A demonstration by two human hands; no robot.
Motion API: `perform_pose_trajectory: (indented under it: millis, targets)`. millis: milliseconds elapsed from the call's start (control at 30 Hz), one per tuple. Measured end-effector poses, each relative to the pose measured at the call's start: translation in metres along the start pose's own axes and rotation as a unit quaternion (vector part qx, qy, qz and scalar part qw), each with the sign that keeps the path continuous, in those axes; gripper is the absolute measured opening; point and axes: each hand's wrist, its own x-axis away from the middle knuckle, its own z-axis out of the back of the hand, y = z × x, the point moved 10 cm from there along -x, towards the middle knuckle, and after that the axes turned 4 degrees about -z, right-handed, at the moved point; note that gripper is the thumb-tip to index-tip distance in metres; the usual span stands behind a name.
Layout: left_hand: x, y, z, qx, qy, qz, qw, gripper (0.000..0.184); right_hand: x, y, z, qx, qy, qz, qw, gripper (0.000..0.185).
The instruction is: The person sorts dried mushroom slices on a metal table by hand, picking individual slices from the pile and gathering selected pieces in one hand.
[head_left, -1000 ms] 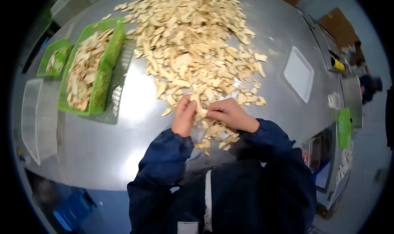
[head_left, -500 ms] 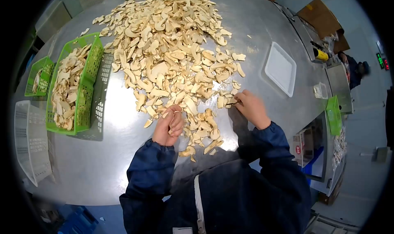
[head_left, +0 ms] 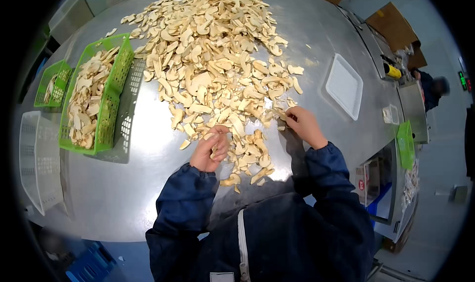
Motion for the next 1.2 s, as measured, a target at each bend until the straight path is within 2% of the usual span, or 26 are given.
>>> perform_pose_trajectory:
  millis: [100,133,200,300,367,433,500,533,633,767,800,933,1033,1067,1100,1133,1167,1200]
  targets:
    - [0.001,-0.001,0.003,-0.017,0.011,0.01,1.0,0.024,-0.002,0.008,-0.017,-0.261,-0.108,-0.123,0.951,0.012]
    - [0.0,-0.001,0.001,-0.025,-0.013,0.007,1.0,0.026,-0.001,-0.001,-0.019,-0.307,-0.135,-0.136,0.932,0.011]
    - [0.0,-0.001,-0.001,-0.067,-0.009,0.008,0.998,0.03,0.004,-0.034,-0.024,-0.396,-0.191,-0.16,0.884,0.01]
    - [0.001,0.002,-0.005,-0.109,-0.002,0.008,0.994,0.037,0.009,-0.066,-0.039,-0.448,-0.222,-0.162,0.851,0.01]
    - [0.001,0.002,-0.01,-0.118,0.0,0.001,0.993,0.038,0.017,-0.09,-0.059,-0.498,-0.271,-0.148,0.81,0.009]
    - [0.003,-0.001,0.005,-0.119,0.059,-0.013,0.991,0.034,0.026,-0.112,-0.08,-0.464,-0.308,-0.129,0.821,0.012]
    - [0.004,0.001,0.016,-0.161,0.096,0.0,0.982,0.031,0.027,-0.127,-0.085,-0.437,-0.296,-0.079,0.846,0.014]
    - [0.005,0.003,0.017,-0.158,0.088,-0.006,0.984,0.023,0.027,-0.131,-0.084,-0.422,-0.289,-0.055,0.858,0.016]
    - [0.005,0.019,-0.006,-0.325,0.068,-0.035,0.943,0.02,0.013,-0.132,-0.059,-0.313,-0.217,-0.022,0.924,0.02]
    - [0.0,0.006,-0.018,-0.379,-0.01,-0.055,0.924,0.025,0.015,-0.144,-0.058,-0.266,-0.206,0.091,0.937,0.022]
    - [-0.002,0.005,-0.021,-0.409,-0.037,-0.065,0.91,0.029,0.019,-0.148,-0.061,-0.24,-0.236,0.1,0.936,0.023]
    - [0.001,-0.003,-0.013,-0.373,-0.021,-0.04,0.927,0.027,0.026,-0.135,-0.082,-0.346,-0.342,-0.034,0.873,0.024]
    - [0.002,-0.002,-0.008,-0.284,0.004,0.012,0.959,0.023,0.018,-0.118,-0.087,-0.417,-0.338,-0.085,0.839,0.022]
    - [0.003,0.001,-0.009,-0.241,0.013,0.008,0.971,0.019,0.003,-0.117,-0.064,-0.38,-0.239,-0.057,0.892,0.017]
    - [0.003,0.004,-0.007,-0.188,0.021,-0.005,0.982,0.017,-0.012,-0.12,-0.03,-0.266,-0.063,0.052,0.961,0.014]
    - [0.001,0.007,-0.005,-0.134,0.028,-0.019,0.99,0.016,-0.016,-0.116,-0.016,-0.136,0.013,0.067,0.988,0.015]
    - [-0.001,0.009,-0.002,-0.08,0.034,-0.035,0.996,0.014,-0.016,-0.116,-0.002,-0.003,0.089,0.083,0.993,0.017]
    - [-0.002,0.01,0.004,-0.019,0.045,-0.041,0.998,0.013,-0.017,-0.113,-0.005,0.038,0.08,0.081,0.993,0.018]
